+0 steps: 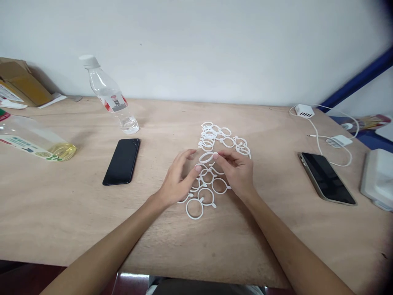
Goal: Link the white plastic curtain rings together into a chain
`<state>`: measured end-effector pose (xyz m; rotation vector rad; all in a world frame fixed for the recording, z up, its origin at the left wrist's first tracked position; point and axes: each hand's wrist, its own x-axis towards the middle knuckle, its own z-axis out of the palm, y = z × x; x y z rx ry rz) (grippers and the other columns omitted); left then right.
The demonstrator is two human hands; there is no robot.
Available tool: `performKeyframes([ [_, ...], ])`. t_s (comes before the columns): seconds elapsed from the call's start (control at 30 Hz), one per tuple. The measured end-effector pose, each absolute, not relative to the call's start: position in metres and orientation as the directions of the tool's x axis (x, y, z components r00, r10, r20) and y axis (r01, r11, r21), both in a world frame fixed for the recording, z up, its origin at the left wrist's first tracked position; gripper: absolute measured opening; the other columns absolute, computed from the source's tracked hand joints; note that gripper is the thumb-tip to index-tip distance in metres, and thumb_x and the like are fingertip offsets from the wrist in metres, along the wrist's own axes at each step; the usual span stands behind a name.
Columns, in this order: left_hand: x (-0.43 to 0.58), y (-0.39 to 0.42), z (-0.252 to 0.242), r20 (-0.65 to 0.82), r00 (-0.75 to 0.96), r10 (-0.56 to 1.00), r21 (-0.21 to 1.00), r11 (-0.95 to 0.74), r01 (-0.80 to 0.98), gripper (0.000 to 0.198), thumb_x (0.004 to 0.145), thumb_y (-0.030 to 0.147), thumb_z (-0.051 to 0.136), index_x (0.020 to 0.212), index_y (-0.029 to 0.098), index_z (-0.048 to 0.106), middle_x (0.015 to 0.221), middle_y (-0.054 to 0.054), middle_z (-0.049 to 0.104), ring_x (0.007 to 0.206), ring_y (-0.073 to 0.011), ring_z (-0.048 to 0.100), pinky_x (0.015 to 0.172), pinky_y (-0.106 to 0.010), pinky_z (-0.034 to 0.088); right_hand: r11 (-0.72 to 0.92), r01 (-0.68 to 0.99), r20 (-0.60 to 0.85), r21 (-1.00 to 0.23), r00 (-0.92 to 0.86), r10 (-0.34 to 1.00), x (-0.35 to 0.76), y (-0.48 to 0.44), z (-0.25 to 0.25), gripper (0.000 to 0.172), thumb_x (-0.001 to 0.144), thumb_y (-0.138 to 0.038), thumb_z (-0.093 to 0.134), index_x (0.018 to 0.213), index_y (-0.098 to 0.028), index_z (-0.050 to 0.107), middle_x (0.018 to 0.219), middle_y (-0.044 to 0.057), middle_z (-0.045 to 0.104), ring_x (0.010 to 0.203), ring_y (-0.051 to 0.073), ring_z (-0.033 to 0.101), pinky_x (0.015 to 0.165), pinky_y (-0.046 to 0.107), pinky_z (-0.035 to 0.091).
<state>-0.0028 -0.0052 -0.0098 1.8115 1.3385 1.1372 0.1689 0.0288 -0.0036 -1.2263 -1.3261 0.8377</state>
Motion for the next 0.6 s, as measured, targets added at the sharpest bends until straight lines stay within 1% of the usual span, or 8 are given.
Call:
performKeyframes([
  [0.1, -0.0033, -0.0050, -0.0111, 0.237, 0.100, 0.966, 0.902, -0.257, 0.347, 0.048, 0.089, 0.039, 0.056, 0.130, 0.016, 0.051, 0.132, -0.014, 0.057, 0.120, -0.0259, 0.055, 0.104, -0.041, 0.042, 0.123, 0.014, 0.123, -0.992, -0.015, 0.992, 0.1649, 0.0240, 0.0005, 0.018, 0.068, -0.037, 0.075, 0.076, -0.020, 0.074, 0.072, 0.002, 0.072, 0.064, 0.016, 0.064, 0.060, 0.030, 0.051],
  [0.17, -0.0035, -0.0054, -0.0108, 0.216, 0.118, 0.969, 0.925, -0.242, 0.294, 0.045, 0.088, 0.040, 0.057, 0.125, 0.014, 0.057, 0.128, -0.014, 0.061, 0.118, -0.0261, 0.057, 0.102, -0.039, 0.044, 0.093, -0.033, 0.095, -0.995, -0.082, 0.992, 0.1634, 0.0215, 0.0017, 0.017, 0.069, -0.036, 0.076, 0.076, -0.021, 0.075, 0.073, 0.002, 0.073, 0.065, 0.016, 0.064, 0.062, 0.029, 0.051],
  [0.23, -0.0038, -0.0059, -0.0100, 0.189, 0.125, 0.974, 0.947, -0.215, 0.237, 0.041, 0.089, 0.041, 0.056, 0.119, 0.013, 0.062, 0.121, -0.014, 0.066, 0.112, -0.0253, 0.061, 0.098, -0.037, 0.047, 0.088, -0.034, 0.091, -0.996, -0.105, 0.990, 0.1637, 0.0207, 0.0019, 0.016, 0.071, -0.037, 0.074, 0.075, -0.021, 0.075, 0.073, 0.002, 0.073, 0.066, 0.016, 0.064, 0.063, 0.029, 0.051],
  [0.3, -0.0040, -0.0062, -0.0090, 0.171, 0.117, 0.978, 0.962, -0.192, 0.193, 0.041, 0.089, 0.042, 0.057, 0.116, 0.012, 0.063, 0.117, -0.013, 0.068, 0.107, -0.0246, 0.064, 0.094, -0.036, 0.049, 0.092, -0.022, 0.094, -0.995, -0.103, 0.990, 0.1653, 0.0213, 0.0015, 0.018, 0.075, -0.038, 0.071, 0.072, -0.021, 0.075, 0.070, 0.001, 0.071, 0.066, 0.015, 0.063, 0.063, 0.029, 0.050],
  [0.4, -0.0043, -0.0057, -0.0076, 0.141, 0.092, 0.986, 0.976, -0.154, 0.152, 0.043, 0.087, 0.042, 0.059, 0.116, 0.011, 0.063, 0.116, -0.013, 0.069, 0.107, -0.0245, 0.064, 0.096, -0.035, 0.049, 0.090, -0.013, 0.091, -0.996, -0.107, 0.990, 0.1669, 0.0226, 0.0015, 0.022, 0.079, -0.039, 0.066, 0.072, -0.021, 0.076, 0.067, 0.001, 0.070, 0.066, 0.015, 0.062, 0.063, 0.028, 0.049],
  [0.53, -0.0042, -0.0037, -0.0051, 0.089, 0.117, 0.989, 0.992, -0.098, 0.077, 0.044, 0.084, 0.043, 0.063, 0.114, 0.010, 0.064, 0.114, -0.013, 0.070, 0.105, -0.0249, 0.065, 0.092, -0.033, 0.051, 0.062, -0.010, 0.063, -0.998, -0.184, 0.981, 0.1650, 0.0220, 0.0034, 0.018, 0.078, -0.038, 0.068, 0.080, -0.023, 0.077, 0.075, 0.001, 0.073, 0.075, 0.018, 0.066, 0.069, 0.029, 0.050],
  [0.6, -0.0040, -0.0026, -0.0037, 0.062, 0.133, 0.989, 0.997, -0.068, 0.045, 0.046, 0.082, 0.045, 0.065, 0.112, 0.010, 0.065, 0.111, -0.013, 0.071, 0.102, -0.0253, 0.066, 0.088, -0.033, 0.053, 0.059, -0.001, 0.058, -0.998, -0.193, 0.979, 0.1638, 0.0213, 0.0038, 0.017, 0.077, -0.037, 0.070, 0.082, -0.023, 0.077, 0.078, 0.002, 0.074, 0.076, 0.018, 0.066, 0.071, 0.030, 0.050],
])
